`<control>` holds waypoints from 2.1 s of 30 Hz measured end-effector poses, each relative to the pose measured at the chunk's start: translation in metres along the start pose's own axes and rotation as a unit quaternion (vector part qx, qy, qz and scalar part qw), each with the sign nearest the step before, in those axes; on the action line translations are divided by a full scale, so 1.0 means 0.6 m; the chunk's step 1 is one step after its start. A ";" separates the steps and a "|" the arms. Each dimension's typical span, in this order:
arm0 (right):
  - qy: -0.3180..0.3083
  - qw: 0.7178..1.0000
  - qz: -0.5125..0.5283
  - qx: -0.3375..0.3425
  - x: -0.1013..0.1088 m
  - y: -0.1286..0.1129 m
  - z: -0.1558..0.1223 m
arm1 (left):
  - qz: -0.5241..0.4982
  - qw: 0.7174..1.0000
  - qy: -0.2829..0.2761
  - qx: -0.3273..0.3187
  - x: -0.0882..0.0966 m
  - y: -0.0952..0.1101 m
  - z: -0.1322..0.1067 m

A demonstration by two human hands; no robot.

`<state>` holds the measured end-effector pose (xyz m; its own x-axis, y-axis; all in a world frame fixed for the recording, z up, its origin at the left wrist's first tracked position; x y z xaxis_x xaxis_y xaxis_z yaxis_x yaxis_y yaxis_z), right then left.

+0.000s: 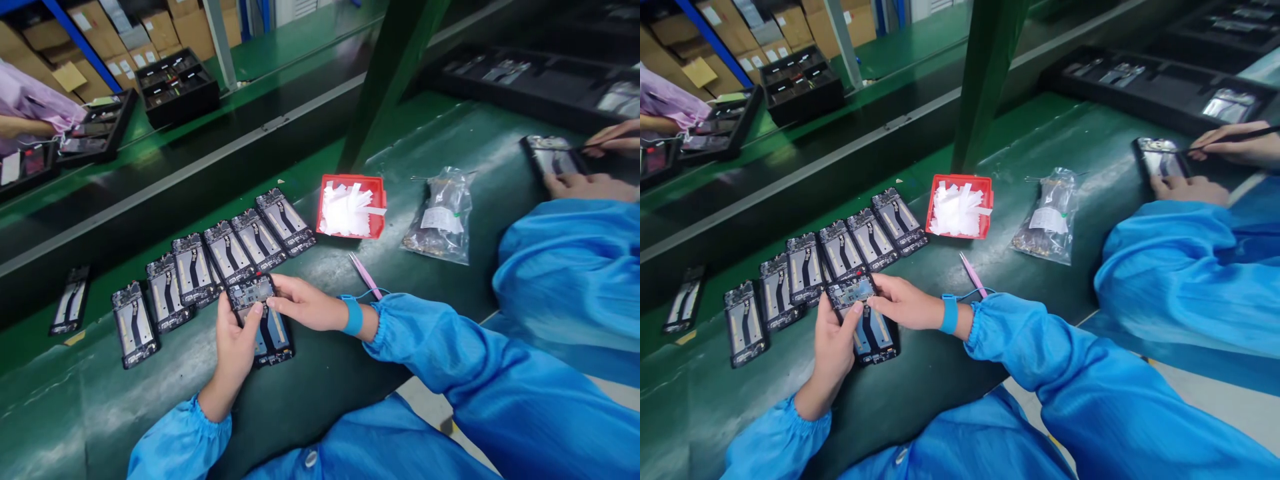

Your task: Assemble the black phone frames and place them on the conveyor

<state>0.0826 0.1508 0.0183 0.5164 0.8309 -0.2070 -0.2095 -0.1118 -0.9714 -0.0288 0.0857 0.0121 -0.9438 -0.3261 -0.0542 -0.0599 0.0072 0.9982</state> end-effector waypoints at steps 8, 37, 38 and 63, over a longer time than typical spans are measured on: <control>0.020 0.999 0.032 0.003 -0.004 -0.017 -0.005 | 0.034 0.999 0.014 -0.015 -0.003 0.019 -0.004; 0.006 0.990 -0.093 -0.110 0.012 0.039 0.006 | 0.379 0.841 0.306 0.237 0.610 0.084 -0.006; 0.004 0.989 -0.095 -0.111 0.012 0.038 0.006 | 0.401 0.829 0.307 0.241 0.612 0.080 -0.008; -0.020 0.989 -0.119 -0.087 -0.001 0.043 0.021 | 0.489 0.823 0.270 0.101 0.498 0.227 0.161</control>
<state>0.0665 0.1541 -0.0053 0.5008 0.8650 0.0305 0.0617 -0.0005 -0.9981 -0.3506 0.0804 0.1294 -0.2939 -0.4431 0.8469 0.5384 0.6554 0.5297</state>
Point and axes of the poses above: each hand's wrist, its own z-axis towards the middle knuckle, its own x-axis out of the back of the hand, y = z × x, the point moved 9 cm from there along z, towards the middle knuckle, and after that the axes turned 4 degrees about -y, right-handed, at the moved point
